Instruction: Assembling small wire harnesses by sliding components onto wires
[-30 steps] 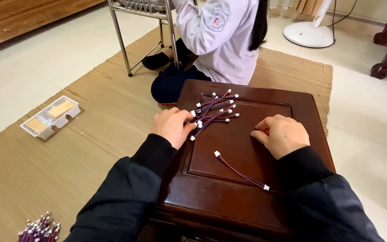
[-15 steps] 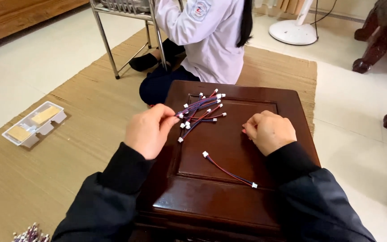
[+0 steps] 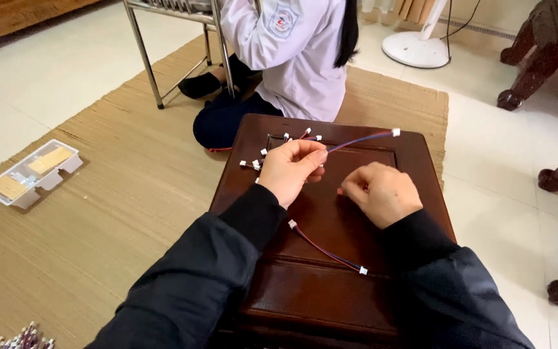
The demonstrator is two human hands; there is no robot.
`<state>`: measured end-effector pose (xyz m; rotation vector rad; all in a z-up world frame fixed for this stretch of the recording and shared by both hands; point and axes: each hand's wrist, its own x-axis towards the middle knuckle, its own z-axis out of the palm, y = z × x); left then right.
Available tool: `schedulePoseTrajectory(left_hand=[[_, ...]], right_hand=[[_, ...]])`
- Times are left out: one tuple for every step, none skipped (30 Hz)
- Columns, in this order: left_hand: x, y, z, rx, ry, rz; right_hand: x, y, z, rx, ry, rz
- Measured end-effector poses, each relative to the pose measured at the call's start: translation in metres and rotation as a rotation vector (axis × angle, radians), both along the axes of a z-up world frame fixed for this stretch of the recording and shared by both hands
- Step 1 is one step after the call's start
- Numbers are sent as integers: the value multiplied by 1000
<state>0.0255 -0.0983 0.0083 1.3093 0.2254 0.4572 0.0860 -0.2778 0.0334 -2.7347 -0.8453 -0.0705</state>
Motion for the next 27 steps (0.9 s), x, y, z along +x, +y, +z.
schedulePoseTrajectory(left_hand=[[0,0,-5,-4,13,-14],[0,1,-7,-7,20,-15],[-1,2,-10,-15,29,-24],[0,4,-11,-20,36,-33],[-3,3,-10,-22,40,-35],[-4,2,-8,-37,37,-37],[-5,1,-7,-53,35,-39],[-4,2,-8,-56,35,-39],[-3,4,-10,-68,26,-34],[-2,5,-11,-81,16,-27],[-1,6,-12,-83,15,-26],[0,6,-13,-97,1,-29],[2,7,-14,-111,-13,-32],[2,7,-16,-113,-15,-31],[3,7,-18,-113,-28,-39],[4,7,-20,-111,-39,-48],[3,7,-19,-112,-40,-49],[3,6,-18,-123,-52,-46],[2,6,-17,-134,-65,-43],[3,5,-19,-135,-66,-44],[4,5,-21,-145,-70,-42],[4,6,-22,-154,-73,-38],[4,8,-20,-154,-75,-36],[4,8,-20,-135,-45,-39],[4,9,-19,-117,-15,-42],[4,9,-19,-116,-16,-43],[4,9,-19,-100,-5,-36]], right_hand=[[-2,0,3,49,19,-21],[0,0,3,46,25,-23],[1,0,2,29,13,-30],[2,0,3,13,-1,-37],[0,0,2,12,3,-39],[-2,1,3,30,-5,-36],[-4,1,3,48,-13,-32],[-4,2,1,46,-13,-32],[-4,2,0,56,-16,-25],[-4,4,-1,67,-20,-16],[-7,5,1,65,-20,-15],[-11,6,3,69,-21,13],[-14,8,6,72,-21,41],[-13,10,1,70,-23,42],[-11,11,-3,66,-104,97],[-10,12,-9,64,-185,149],[-11,14,-11,63,-185,149],[-11,16,-13,20,-224,165],[-11,17,-15,-24,-263,180],[-12,17,-15,-24,-264,180],[-13,17,-15,-57,-277,169],[-14,19,-14,-89,-290,159],[-13,19,-15,-88,-291,161],[-13,19,-16,-96,-319,171],[-13,19,-18,-104,-348,182],[-13,20,-19,-104,-349,181],[-12,20,-19,-23,-387,218]])
